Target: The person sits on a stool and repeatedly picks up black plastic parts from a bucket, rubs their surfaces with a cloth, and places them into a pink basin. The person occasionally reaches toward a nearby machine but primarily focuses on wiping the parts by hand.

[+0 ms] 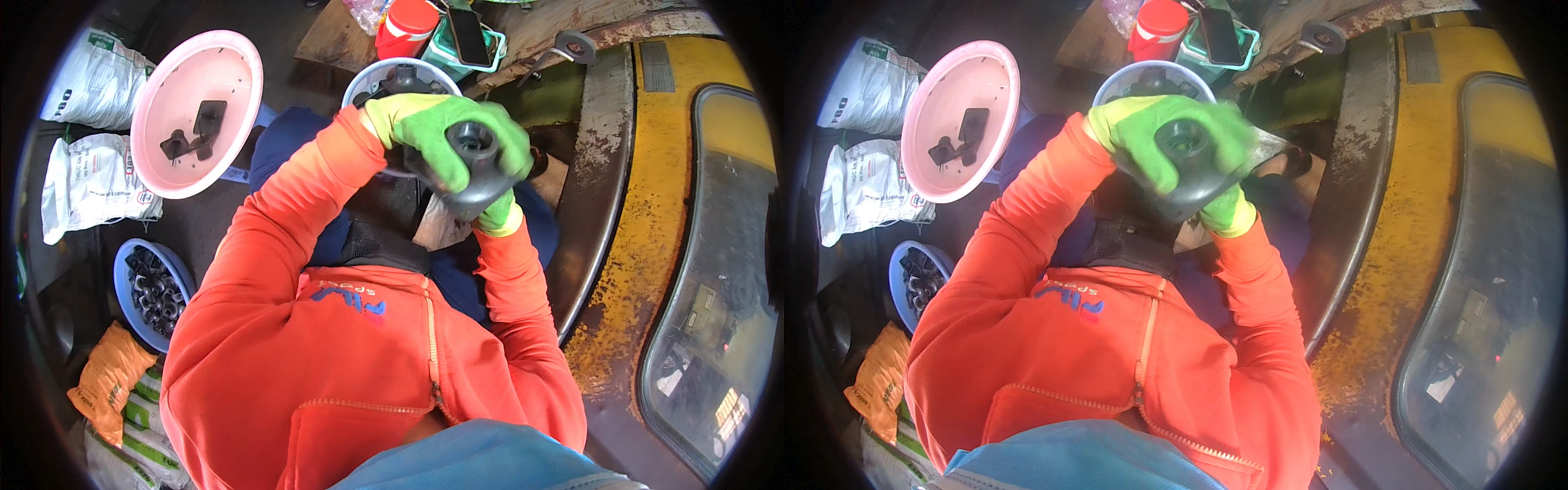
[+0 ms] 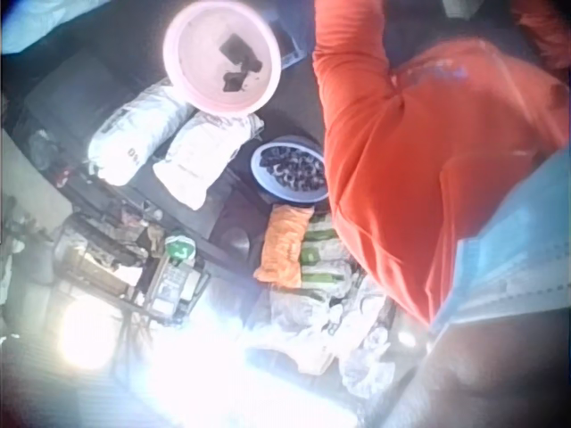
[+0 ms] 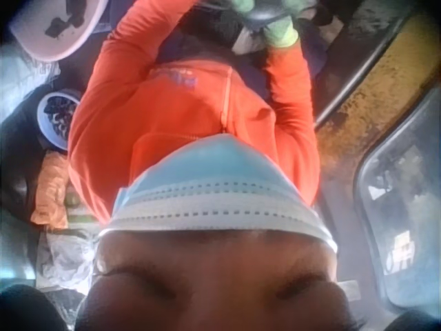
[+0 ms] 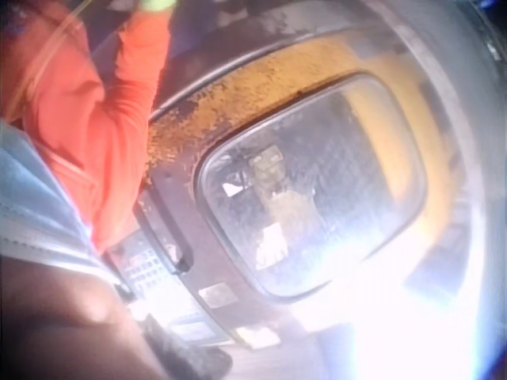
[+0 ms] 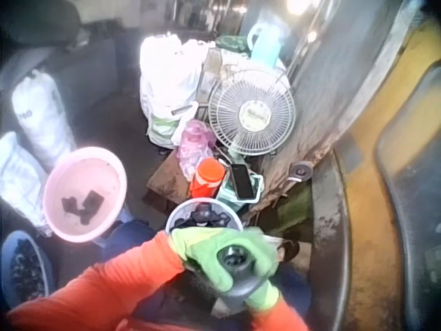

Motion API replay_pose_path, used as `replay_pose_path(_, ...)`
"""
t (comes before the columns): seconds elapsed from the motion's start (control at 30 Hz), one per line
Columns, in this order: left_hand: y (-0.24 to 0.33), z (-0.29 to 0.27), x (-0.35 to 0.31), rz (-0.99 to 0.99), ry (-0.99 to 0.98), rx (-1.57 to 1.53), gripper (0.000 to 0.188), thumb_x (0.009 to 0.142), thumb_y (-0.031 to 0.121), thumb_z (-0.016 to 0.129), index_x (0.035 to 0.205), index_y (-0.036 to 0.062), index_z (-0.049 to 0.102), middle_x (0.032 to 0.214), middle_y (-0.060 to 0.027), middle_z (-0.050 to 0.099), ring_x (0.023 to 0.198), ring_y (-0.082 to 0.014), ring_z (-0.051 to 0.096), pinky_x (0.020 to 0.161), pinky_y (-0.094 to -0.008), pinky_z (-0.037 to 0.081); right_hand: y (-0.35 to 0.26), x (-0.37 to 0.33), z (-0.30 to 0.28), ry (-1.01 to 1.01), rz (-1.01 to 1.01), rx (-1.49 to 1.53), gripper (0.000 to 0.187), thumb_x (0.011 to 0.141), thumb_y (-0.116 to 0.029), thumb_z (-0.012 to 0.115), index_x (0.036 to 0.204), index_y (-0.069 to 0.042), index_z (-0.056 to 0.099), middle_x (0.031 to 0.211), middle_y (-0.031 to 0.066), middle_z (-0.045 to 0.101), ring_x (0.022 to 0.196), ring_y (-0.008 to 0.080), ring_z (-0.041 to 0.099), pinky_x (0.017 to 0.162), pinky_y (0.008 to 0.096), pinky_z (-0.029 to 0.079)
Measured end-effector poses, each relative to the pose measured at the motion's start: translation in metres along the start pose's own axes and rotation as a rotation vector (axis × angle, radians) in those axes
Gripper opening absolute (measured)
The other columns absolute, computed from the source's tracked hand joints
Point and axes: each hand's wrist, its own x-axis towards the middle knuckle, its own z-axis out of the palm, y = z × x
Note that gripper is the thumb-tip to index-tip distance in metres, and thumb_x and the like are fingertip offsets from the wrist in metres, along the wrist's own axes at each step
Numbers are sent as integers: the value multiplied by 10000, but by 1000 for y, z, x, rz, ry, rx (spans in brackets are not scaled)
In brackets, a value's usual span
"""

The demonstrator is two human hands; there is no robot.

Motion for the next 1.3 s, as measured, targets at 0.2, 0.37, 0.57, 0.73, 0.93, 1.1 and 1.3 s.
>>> replay_pose_path(0.2,11,17,-1,-318,505,401,794,623,336,856,1272,-11,557,1317,-193,548,1230,-306,528,1037,-402,417,11,7,7,375,261,536,345,839,-60,687,1171,-31,598,1104,85,646,1015,197,622,856,318,504)
replay_pose_path(0.37,-7,54,3,-103,768,391,500,647,212,859,1065,52,636,1211,-125,638,1076,-254,624,938,-365,491,7,-2,25,300,446,390,355,862,-196,664,1180,-67,573,1109,66,613,1020,206,600,852,336,480)
replay_pose_path(0.57,6,42,-5,-7,566,319,423,674,162,824,1035,51,634,1137,-111,675,1035,-249,636,899,-366,500,2,-4,11,148,322,329,518,784,-257,746,1227,-80,544,1160,83,588,1077,256,578,889,378,468)
replay_pose_path(0.73,17,38,-9,-3,442,284,412,673,163,820,1023,48,637,1119,-116,680,1018,-254,642,891,-368,502,-6,-7,-7,-8,195,321,598,705,-268,823,1211,-69,574,1126,96,632,1049,265,617,864,372,495)
replay_pose_path(0.93,8,30,-16,-24,323,232,399,671,163,816,1010,45,640,1097,-121,686,997,-260,649,880,-370,505,-13,-12,0,-16,220,312,537,674,-208,856,1138,-75,620,1070,74,664,963,229,654,815,345,520)
replay_pose_path(1.1,6,28,-15,-81,233,-4,376,660,181,817,967,39,652,1034,-128,696,956,-275,661,863,-376,512,-11,-23,2,-76,131,226,497,694,-187,836,1137,-91,632,1081,82,663,999,255,647,849,366,513)
replay_pose_path(1.3,6,27,-12,-35,71,-102,396,643,246,837,937,45,662,986,-116,697,946,-290,666,899,-394,493,-9,-40,4,-200,90,389,584,780,-161,769,1301,-48,531,1269,117,570,1177,255,553,959,374,462)
